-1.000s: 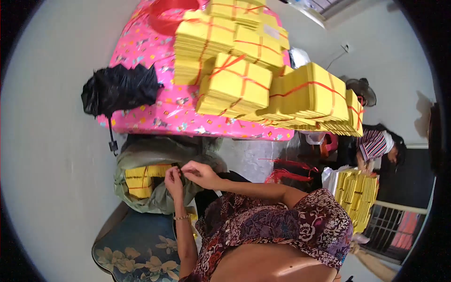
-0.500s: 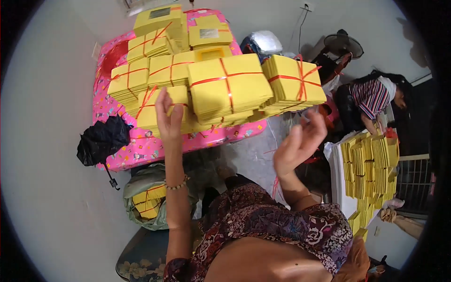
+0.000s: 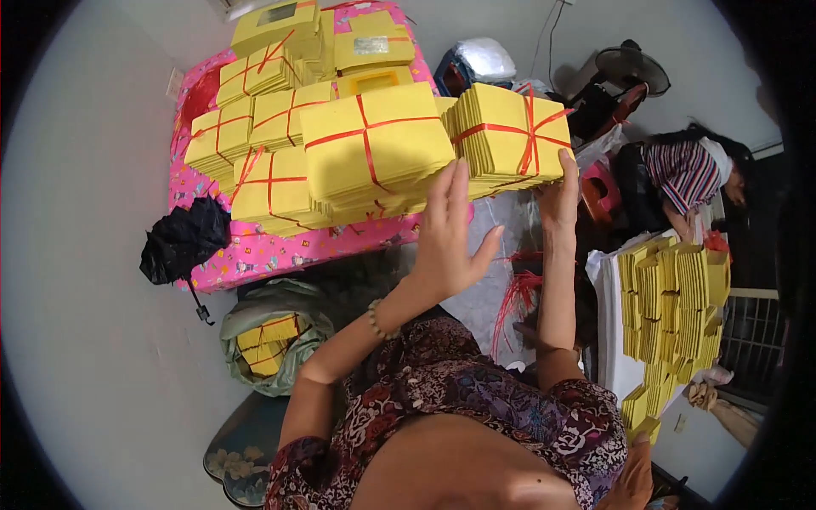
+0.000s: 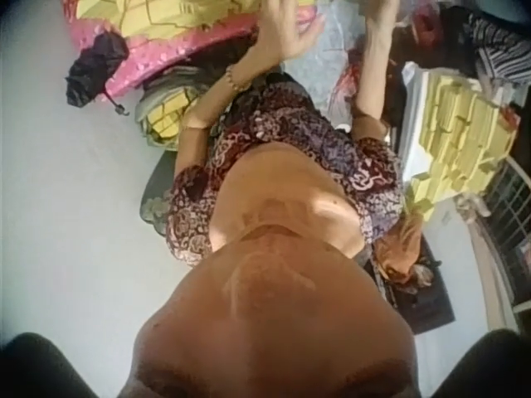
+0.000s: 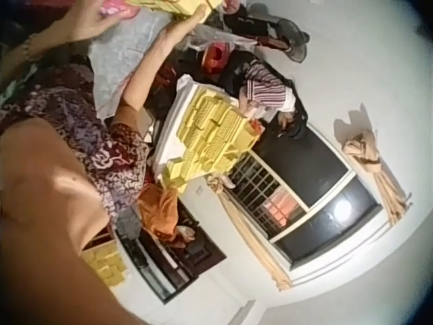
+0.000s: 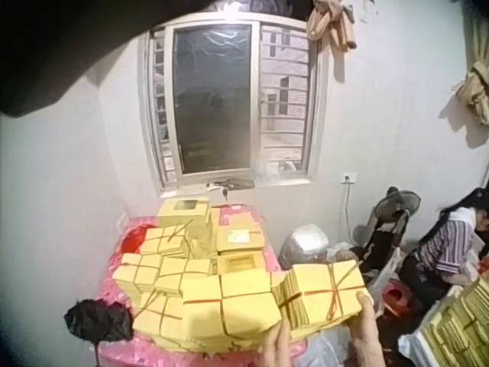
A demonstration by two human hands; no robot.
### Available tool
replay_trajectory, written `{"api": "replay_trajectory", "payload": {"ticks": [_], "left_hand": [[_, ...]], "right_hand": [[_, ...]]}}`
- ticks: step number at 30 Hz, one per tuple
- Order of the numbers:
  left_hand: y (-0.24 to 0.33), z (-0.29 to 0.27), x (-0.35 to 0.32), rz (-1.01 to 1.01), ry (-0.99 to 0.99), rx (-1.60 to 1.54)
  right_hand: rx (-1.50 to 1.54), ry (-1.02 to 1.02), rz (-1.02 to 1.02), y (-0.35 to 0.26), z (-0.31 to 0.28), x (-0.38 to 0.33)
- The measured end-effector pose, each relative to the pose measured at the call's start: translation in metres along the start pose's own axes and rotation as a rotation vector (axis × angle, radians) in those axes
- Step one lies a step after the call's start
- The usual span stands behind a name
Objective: Packing bundles of yellow paper tied with red string into a large green woven sack.
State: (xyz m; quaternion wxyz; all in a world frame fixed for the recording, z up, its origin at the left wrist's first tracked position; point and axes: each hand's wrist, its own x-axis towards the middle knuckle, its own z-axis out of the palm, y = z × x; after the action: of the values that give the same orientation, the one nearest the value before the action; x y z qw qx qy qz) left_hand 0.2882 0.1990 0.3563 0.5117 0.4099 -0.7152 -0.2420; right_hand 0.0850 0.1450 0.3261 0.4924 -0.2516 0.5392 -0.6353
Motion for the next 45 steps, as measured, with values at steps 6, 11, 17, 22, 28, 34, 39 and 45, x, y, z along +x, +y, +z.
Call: {"api": "replay_trajectory", "payload": {"ticks": [6,11,17,22,28,34,39,45], "left_hand": [[0.005,0.030,0.003,-0.074,-0.041,0.145],[0.021,0.039,-0.002,0.008,-0.058,0.035],[0.045,0.042,-0.020,0.225,0.009,0.122],[0.066,0.017,-0.033,0.405,0.123,-0.099],[0.072,-0.023,-0.045,0.516,0.727,-0.106],[0.040,-0.157,-0.137,-0.299,0.619,-0.089],[-0.015,-0.191,-0.243,-0.807,0.656,-0.170],[-0.038,-0.243,-0.358,-0.855,1.039,-0.759]], "right_hand": [[0.017,0.068,-0.096,0.017,-0.005,0.001],[0.237,0.104,-0.140,0.019,-0.014,-0.003],[0.351,0.100,-0.117,0.041,-0.002,-0.050],[0.267,0.059,-0.056,0.042,-0.007,0.028],[0.126,-0.128,0.115,0.089,0.057,0.091],[0.000,-0.402,0.268,0.092,0.038,-0.209],[-0.116,-0.584,0.247,0.161,0.108,-0.224],[-0.464,-1.334,0.388,0.214,0.175,-0.267]]}}
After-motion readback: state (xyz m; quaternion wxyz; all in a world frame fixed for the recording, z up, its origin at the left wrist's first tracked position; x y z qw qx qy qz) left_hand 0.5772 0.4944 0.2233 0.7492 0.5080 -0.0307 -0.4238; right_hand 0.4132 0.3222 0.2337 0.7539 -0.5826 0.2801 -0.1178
